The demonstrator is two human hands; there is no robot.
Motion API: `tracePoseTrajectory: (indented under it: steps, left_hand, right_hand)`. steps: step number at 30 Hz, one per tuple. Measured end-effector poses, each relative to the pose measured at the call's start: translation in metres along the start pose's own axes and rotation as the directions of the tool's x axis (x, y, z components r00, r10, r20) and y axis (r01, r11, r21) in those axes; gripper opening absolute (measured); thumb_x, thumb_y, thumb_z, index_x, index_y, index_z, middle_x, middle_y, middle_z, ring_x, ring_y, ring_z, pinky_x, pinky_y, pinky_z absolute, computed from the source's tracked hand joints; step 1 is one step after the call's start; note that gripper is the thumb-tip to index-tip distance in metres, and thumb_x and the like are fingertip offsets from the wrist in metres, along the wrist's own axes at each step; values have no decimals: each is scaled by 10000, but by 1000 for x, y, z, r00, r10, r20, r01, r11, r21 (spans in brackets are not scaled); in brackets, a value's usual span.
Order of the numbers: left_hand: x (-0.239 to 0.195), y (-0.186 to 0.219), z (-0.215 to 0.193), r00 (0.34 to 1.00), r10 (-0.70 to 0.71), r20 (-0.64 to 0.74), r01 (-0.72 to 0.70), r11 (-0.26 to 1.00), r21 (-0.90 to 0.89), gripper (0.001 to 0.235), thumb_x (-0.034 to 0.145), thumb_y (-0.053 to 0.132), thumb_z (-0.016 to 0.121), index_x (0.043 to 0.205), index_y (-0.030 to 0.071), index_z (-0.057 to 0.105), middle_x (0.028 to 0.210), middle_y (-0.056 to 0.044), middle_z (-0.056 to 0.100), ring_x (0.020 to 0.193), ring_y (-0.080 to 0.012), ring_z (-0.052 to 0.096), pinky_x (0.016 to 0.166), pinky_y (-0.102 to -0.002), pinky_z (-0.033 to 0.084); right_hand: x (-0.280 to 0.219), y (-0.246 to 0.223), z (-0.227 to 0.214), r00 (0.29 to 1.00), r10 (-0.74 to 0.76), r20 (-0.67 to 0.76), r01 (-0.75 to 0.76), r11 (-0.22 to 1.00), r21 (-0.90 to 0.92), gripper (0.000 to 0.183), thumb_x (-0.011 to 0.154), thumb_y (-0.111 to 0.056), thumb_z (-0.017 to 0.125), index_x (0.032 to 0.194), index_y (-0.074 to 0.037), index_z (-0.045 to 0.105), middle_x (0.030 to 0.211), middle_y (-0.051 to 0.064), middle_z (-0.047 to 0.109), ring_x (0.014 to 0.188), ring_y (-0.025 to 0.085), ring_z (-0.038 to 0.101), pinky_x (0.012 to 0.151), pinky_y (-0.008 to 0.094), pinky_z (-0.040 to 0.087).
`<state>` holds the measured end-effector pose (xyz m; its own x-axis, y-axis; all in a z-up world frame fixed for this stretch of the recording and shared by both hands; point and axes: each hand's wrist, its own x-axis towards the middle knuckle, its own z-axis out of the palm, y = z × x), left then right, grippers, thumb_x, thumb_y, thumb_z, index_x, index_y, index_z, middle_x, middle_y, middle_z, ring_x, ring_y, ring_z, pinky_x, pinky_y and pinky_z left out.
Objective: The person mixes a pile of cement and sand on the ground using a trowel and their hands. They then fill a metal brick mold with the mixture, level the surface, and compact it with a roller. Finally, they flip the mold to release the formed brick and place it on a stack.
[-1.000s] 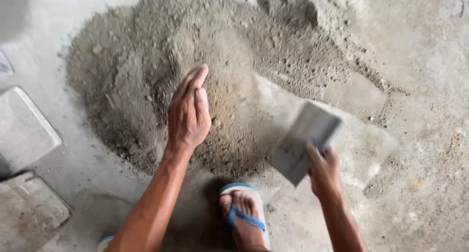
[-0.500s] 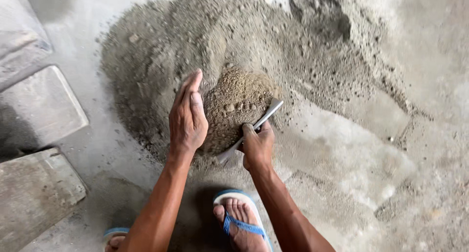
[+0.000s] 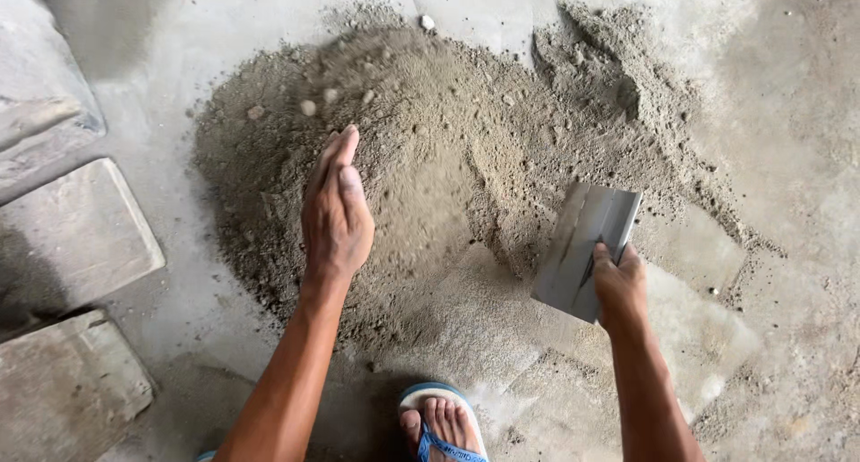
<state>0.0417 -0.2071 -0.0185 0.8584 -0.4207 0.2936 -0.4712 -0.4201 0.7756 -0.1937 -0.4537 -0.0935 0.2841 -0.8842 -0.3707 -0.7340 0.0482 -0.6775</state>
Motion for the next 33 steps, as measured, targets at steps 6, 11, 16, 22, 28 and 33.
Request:
tracePoseTrajectory:
  steps: [6, 11, 16, 22, 28, 33]
  left_hand:
    - [15, -17, 34, 999, 16, 39, -20, 995, 102, 434, 988, 201, 264, 1352, 38, 436, 1367, -161, 455, 1274, -352, 406, 1072, -456, 274]
    - [29, -19, 36, 999, 8, 32, -9, 999, 31, 438, 988, 203, 248, 1367, 61, 415, 1371, -146, 454, 1287, -328, 404, 1088, -448, 266]
    - [56, 17, -5, 995, 63, -83, -56, 996, 74, 372, 990, 127, 309, 1306, 25, 476, 1267, -175, 525, 1192, -329, 493, 1035, -416, 364]
    - [78, 79, 47, 983, 75, 165, -62, 995, -84, 437, 983, 196, 250, 1338, 46, 454, 1318, -175, 498, 1232, -352, 452, 1058, -443, 307]
    - [61, 124, 204, 914, 219, 342, -142, 961, -237, 424, 979, 221, 299, 1350, 57, 424, 1340, -157, 478, 1248, -336, 443, 1060, -453, 320]
    - [68, 145, 285, 857, 305, 415, -246, 950, -190, 440, 979, 259, 309, 1312, 20, 469, 1296, -199, 509, 1224, -341, 469, 1031, -440, 351]
  right_hand:
    - [3, -88, 109, 978, -207, 31, 201, 970, 137, 276, 888, -214, 540, 999, 17, 644, 824, 260, 619, 812, 317, 597, 707, 486, 449]
    - [-55, -186, 119, 960, -250, 123, 261, 962, -86, 271, 878, -306, 501, 943, -67, 609, 757, 187, 645, 790, 382, 638, 671, 525, 481]
    - [-62, -233, 81, 822, -534, 198, 567, 802, -190, 237, 875, -275, 519, 944, -51, 553, 760, 263, 612, 792, 489, 605, 665, 614, 463]
    - [-10, -137, -43, 984, -169, -55, 171, 985, 25, 220, 971, -270, 508, 900, -69, 562, 691, 79, 546, 703, 196, 509, 607, 373, 422]
    - [73, 59, -154, 917, -31, -398, 55, 997, 49, 265, 1083, -257, 487, 1055, 4, 524, 846, 122, 551, 797, 209, 470, 660, 419, 396]
    - [140, 87, -172, 925, 193, -327, -150, 977, 152, 381, 985, -258, 518, 1155, 83, 523, 999, 300, 574, 986, 372, 546, 800, 531, 412]
